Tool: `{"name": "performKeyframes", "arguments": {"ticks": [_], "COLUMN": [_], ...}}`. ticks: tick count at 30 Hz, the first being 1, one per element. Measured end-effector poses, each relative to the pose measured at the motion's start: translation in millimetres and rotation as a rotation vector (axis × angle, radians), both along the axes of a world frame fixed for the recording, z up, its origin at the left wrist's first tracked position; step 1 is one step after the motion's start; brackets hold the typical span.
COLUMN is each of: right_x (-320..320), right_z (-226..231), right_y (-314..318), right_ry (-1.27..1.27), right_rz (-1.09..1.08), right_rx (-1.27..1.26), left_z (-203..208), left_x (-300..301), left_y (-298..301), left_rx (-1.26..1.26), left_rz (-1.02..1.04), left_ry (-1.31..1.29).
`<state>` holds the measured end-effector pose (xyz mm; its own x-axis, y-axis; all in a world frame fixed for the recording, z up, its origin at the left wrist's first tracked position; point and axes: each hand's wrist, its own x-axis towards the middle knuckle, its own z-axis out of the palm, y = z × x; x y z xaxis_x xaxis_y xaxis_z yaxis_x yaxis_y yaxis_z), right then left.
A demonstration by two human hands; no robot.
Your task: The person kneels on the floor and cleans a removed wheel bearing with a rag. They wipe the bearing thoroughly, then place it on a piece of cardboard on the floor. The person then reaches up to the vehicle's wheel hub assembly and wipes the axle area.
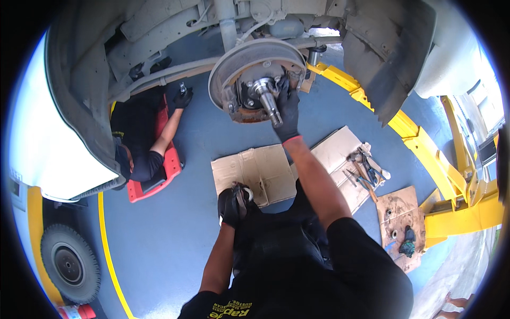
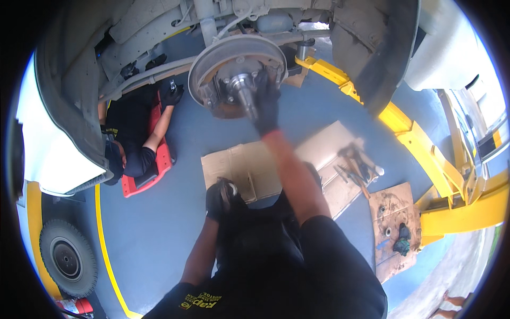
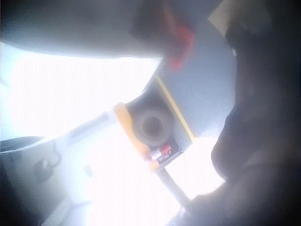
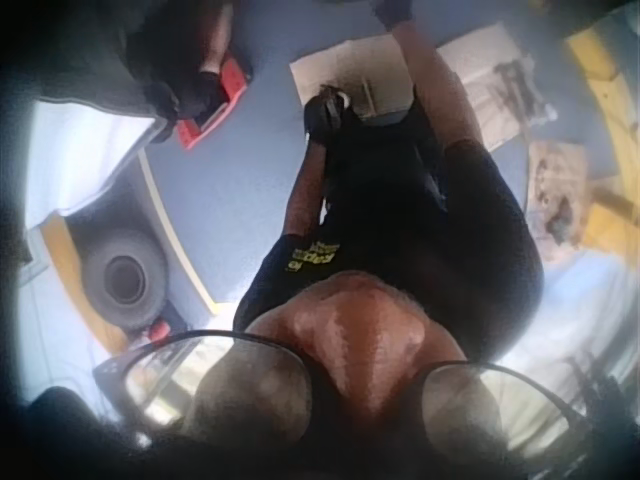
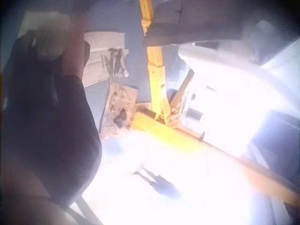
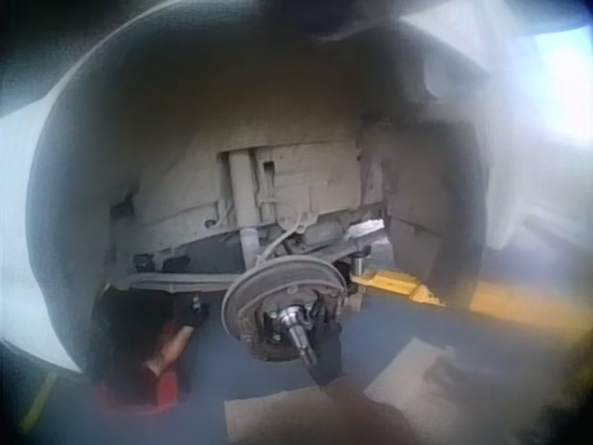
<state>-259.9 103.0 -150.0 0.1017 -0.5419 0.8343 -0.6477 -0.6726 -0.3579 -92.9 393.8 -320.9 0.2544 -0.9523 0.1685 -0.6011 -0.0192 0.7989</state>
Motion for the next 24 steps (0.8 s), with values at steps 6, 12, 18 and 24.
{"name": "performKeyframes", "arguments": {"ticks": [6, 12, 18, 24], "right_x": [-28.5, -10.0, -28.4, -34.9], "right_z": [-1.8, 34.7, -13.7, 66.2], "right_y": [2.9, 14.9, 19.7, 29.7], "right_ry": [0.065, -0.024, 0.156, -0.288], "right_rz": [0.127, 0.004, 0.101, 0.390], "right_rx": [0.208, -0.062, 0.204, 0.581], "left_z": [15.7, 14.1, 13.9, 20.4], "left_x": [-4.7, -8.6, -10.2, -1.4], "left_y": [8.9, 10.6, 10.9, 20.5], "left_rx": [-0.063, -0.088, -0.119, -0.055], "left_rz": [0.018, 0.010, -0.005, -0.005], "left_ry": [0.013, -0.039, -0.086, -0.130]}}
